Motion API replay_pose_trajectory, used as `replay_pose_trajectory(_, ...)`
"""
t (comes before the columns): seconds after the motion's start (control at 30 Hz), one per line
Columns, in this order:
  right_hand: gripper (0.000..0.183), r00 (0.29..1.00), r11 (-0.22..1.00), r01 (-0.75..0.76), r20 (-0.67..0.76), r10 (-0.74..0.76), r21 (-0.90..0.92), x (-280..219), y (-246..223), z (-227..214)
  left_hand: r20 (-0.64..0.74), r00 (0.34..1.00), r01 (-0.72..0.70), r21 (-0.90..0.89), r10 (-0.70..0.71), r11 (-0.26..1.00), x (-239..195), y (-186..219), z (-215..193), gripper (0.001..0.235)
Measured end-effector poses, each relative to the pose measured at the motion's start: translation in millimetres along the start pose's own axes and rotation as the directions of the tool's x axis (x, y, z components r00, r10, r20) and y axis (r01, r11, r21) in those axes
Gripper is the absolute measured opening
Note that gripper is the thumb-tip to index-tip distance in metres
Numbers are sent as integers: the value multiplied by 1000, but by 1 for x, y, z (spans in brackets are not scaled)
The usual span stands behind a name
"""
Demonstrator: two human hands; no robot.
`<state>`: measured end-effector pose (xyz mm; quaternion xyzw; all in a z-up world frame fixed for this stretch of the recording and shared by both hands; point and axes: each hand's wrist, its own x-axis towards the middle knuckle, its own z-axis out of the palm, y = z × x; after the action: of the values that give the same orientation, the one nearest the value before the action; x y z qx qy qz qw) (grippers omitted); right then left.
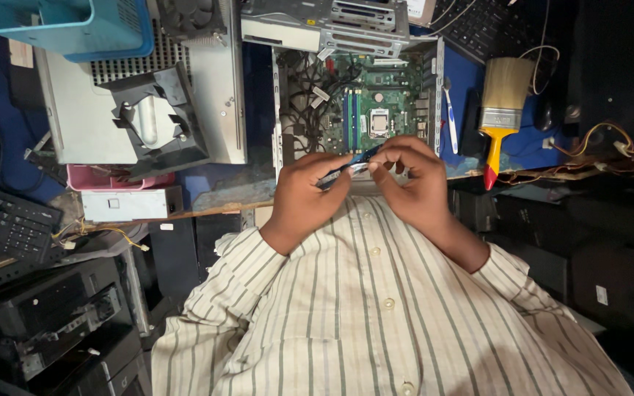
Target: The person removes a hard drive from a desktop computer case using a screwdriver, then cleans a RAM stick with a toothbrush. The person places the cleaned RAM stick on the workbench and continues to adjust components inside the open computer case.
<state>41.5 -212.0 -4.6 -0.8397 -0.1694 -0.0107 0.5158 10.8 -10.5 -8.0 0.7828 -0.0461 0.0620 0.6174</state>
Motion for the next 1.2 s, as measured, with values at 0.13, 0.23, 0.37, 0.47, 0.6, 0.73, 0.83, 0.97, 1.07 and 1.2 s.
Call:
replay_pose_trajectory(0.13,9,1000,1000,10,-20,-10,-30,0,0,3,-4,1000,-24,7,24,1000,0,-3,0,23)
replay_pose_trajectory(0.23,12,999,998,19,-42,-21,-54,0,1,5,-4,1000,-23,-2,23,1000,0,-5,0,21)
replay_pose_trajectory(0.37,23,996,998,41,-78,-45,-56,0,6,7,-9,1000,18,-18,-18,1000,-1,-6,1,21)
replay_pose_trajectory(0.47,29,995,999,25,-94,-29,-46,-1,13,9,-26,999,28,-32,-29,999,-1,-7,2,20)
replay_pose_trajectory(0.6,44,983,914,-184,59,175,362,-3,27,17,-29,999,18,-33,-19,999,-1,-9,4,20)
replay_pose_trajectory(0.73,30,933,818,-355,223,282,453,-8,46,27,-11,1000,-10,0,10,1000,-2,-11,6,20)
replay_pose_trajectory(0.83,18,912,786,-407,257,320,464,-11,58,29,1,999,-54,-12,54,998,-4,-13,7,17)
replay_pose_trajectory(0.97,16,896,755,-441,284,341,486,-12,62,26,-11,1000,-23,4,23,1000,-5,-17,7,18)
replay_pose_trajectory(1.07,17,900,783,-427,300,317,453,-11,57,21,-11,1000,-6,-20,5,1000,-7,-19,7,19)
replay_pose_trajectory(1.2,25,897,787,-423,333,292,450,-9,50,16,-12,1000,-20,-44,20,999,-7,-21,7,20)
